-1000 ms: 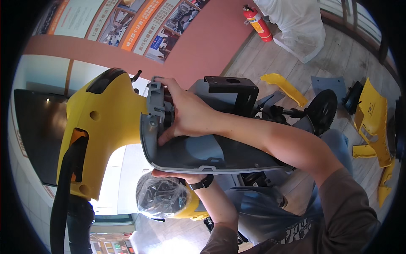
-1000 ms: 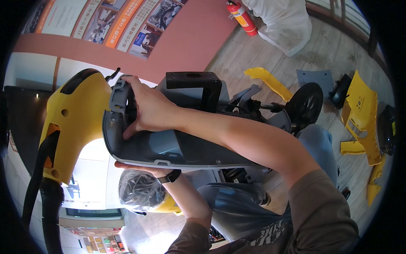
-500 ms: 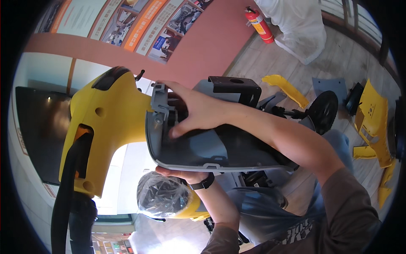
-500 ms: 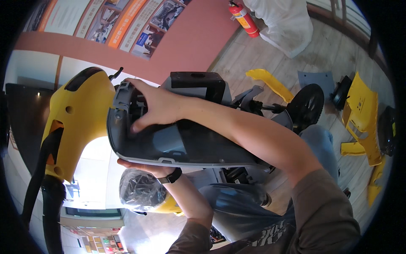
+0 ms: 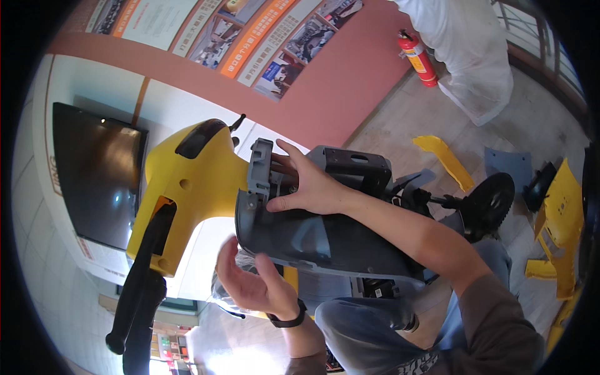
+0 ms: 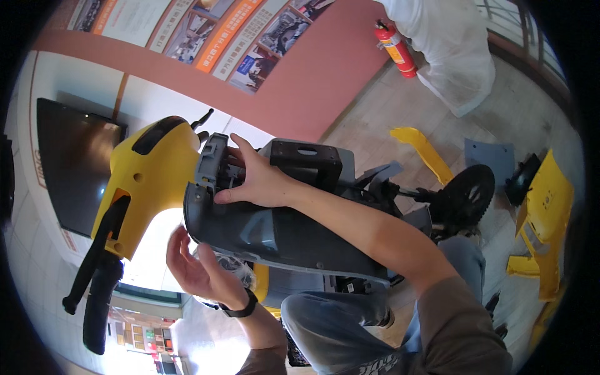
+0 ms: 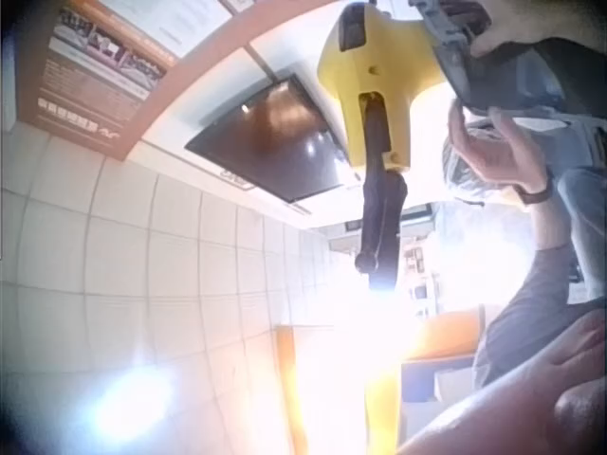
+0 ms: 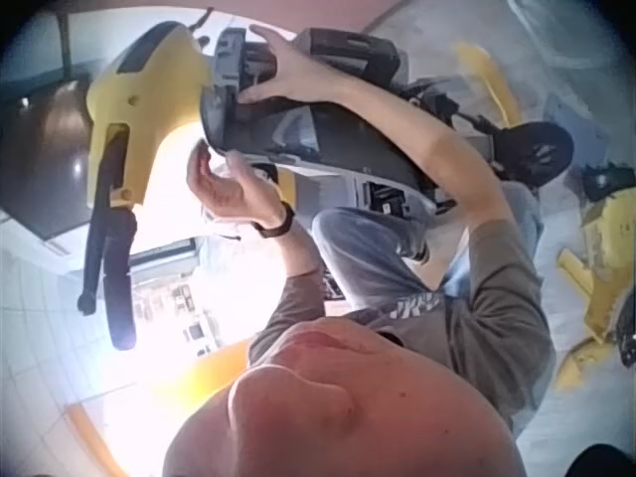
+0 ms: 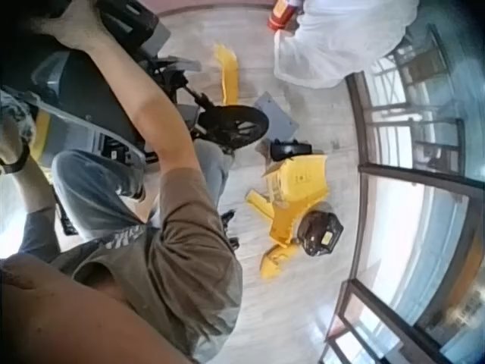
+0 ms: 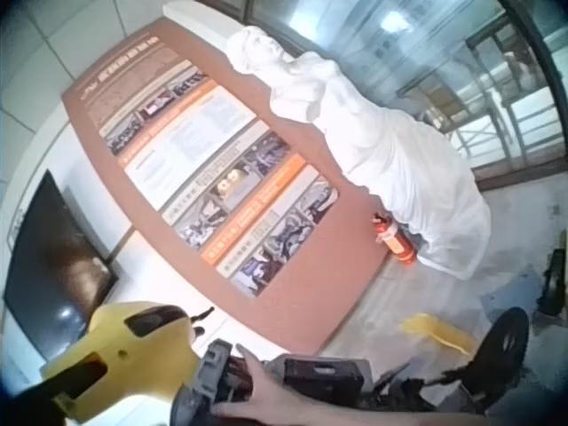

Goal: Assemble the plastic body panels and internal components of an electric scooter.

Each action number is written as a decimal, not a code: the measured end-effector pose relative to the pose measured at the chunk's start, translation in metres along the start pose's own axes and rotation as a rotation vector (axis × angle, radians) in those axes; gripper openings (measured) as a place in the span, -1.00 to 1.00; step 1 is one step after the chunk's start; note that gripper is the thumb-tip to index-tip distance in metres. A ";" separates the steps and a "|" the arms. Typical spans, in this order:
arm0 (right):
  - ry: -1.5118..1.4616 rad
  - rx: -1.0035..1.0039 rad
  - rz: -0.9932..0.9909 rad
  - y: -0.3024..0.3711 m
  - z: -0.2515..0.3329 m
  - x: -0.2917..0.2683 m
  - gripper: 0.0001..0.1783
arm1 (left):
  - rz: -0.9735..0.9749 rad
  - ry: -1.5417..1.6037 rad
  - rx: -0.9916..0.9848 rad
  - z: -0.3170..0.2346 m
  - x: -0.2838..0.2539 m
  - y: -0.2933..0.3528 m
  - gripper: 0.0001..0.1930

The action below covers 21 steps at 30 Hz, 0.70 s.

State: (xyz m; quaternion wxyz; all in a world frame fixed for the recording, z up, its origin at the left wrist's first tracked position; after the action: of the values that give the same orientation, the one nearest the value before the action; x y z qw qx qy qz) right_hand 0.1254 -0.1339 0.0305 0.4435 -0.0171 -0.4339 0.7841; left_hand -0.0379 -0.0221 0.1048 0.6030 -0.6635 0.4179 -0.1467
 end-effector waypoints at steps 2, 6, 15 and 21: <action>-0.033 -0.006 0.008 -0.003 -0.001 -0.005 0.41 | 0.155 -0.299 0.050 -0.014 0.024 -0.020 -0.58; 0.040 0.001 0.049 -0.011 0.001 0.006 0.39 | 0.135 -0.274 -0.066 0.005 0.023 -0.028 -0.62; 0.137 0.064 0.068 -0.011 0.008 -0.002 0.43 | 0.162 -0.141 -0.146 0.007 0.036 -0.042 -0.74; 0.194 0.031 0.053 -0.012 0.003 -0.001 0.42 | 0.165 -0.077 -0.175 0.010 0.040 -0.045 -0.77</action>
State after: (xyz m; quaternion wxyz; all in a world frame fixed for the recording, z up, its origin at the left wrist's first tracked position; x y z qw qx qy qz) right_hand 0.1328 -0.1344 0.0401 0.4629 -0.0977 -0.3760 0.7968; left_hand 0.0100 -0.0476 0.1313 0.5683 -0.6823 0.4587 -0.0339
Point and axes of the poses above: each hand's wrist, its own y-axis away from the middle knuckle, its own x-axis out of the palm, z = x × y, the point moved 5 cm from there along -y, towards the middle knuckle, and after that the axes turned 10 degrees about z, right-handed, at the moved point
